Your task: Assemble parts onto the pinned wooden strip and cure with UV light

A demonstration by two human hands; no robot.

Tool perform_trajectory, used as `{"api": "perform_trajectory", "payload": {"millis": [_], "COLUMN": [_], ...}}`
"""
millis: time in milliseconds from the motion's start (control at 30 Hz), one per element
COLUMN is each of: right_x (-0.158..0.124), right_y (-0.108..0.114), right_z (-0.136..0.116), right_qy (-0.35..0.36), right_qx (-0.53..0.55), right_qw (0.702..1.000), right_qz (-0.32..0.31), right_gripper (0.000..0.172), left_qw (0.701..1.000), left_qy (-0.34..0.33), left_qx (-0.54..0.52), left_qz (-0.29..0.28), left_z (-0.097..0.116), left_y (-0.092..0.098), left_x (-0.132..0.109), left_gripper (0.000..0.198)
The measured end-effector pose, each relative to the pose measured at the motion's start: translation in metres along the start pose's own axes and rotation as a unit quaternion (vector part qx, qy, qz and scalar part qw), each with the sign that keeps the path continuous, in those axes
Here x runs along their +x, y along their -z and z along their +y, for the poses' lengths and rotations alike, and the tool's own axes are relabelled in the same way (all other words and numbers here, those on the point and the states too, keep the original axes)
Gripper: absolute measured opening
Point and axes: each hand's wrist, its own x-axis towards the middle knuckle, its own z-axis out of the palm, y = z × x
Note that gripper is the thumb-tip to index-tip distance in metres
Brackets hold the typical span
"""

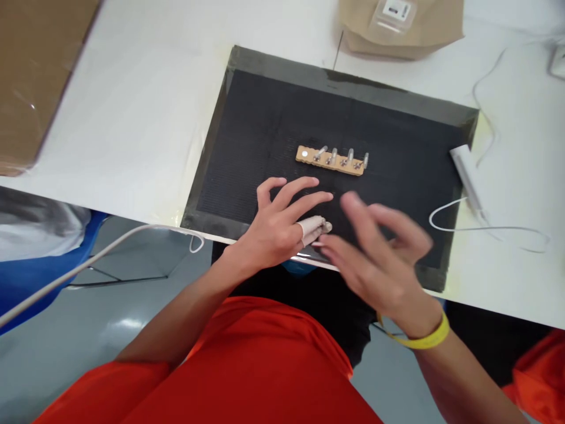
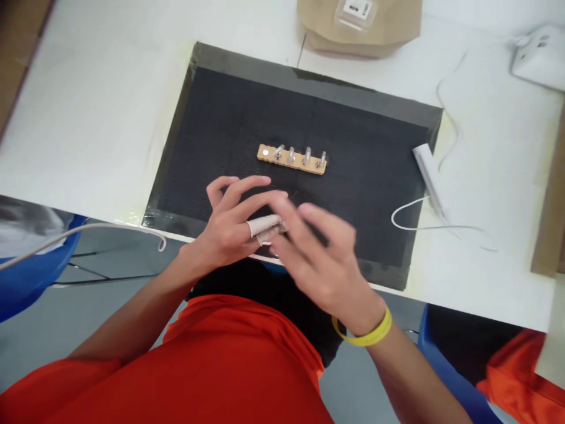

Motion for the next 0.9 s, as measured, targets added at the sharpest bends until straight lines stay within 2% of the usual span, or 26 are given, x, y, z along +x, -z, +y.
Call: {"api": "perform_trajectory", "payload": {"millis": [100,200,233,333,367,500,633,767,900], "right_x": [-0.0040,-0.0082,-0.0090,-0.0091,-0.0089,-0.0095,-0.0096,-0.0088,-0.0075], "right_y": [-0.0012,-0.0038,-0.0046,-0.0057,-0.0057,-0.0047,-0.0043,-0.0040,-0.0037], "right_z": [-0.0006,-0.0040,-0.0047,-0.0041,-0.0034,0.0001,0.0036,0.0019,-0.0002], "right_qy": [-0.075,0.019,0.025,-0.062,-0.069,0.023,-0.068,0.003,-0.080], "right_qx": [-0.025,-0.009,-0.004,-0.016,-0.016,0.009,-0.014,0.006,-0.011], "right_qw": [0.996,1.000,1.000,0.998,0.997,1.000,0.997,1.000,0.996], "right_qz": [0.035,-0.009,-0.012,0.025,0.023,-0.019,0.022,-0.011,0.029], "right_gripper": [0.023,0.027,0.027,0.025,0.027,0.037,0.033,0.038,0.026], "left_qw": [1.000,1.000,1.000,1.000,1.000,1.000,1.000,1.000,0.999], "left_qy": [0.000,-0.003,-0.004,-0.005,-0.006,-0.006,-0.010,-0.011,0.009], "left_qx": [0.004,0.005,0.006,0.011,0.013,0.014,0.020,0.020,-0.030], "left_qz": [-0.002,-0.002,-0.003,-0.005,-0.006,-0.003,-0.012,-0.016,-0.009], "left_z": [-0.0003,-0.0007,-0.0008,-0.0008,-0.0006,0.0002,0.0003,-0.0009,-0.0028], "left_y": [0.0006,0.0009,0.0010,0.0013,0.0014,0.0013,0.0013,0.0016,0.0020], "left_x": [0.0014,0.0022,0.0022,0.0022,0.0021,0.0021,0.0025,0.0025,0.0021], "left_gripper": [0.008,0.011,0.012,0.010,0.010,0.010,0.012,0.014,0.012]}}
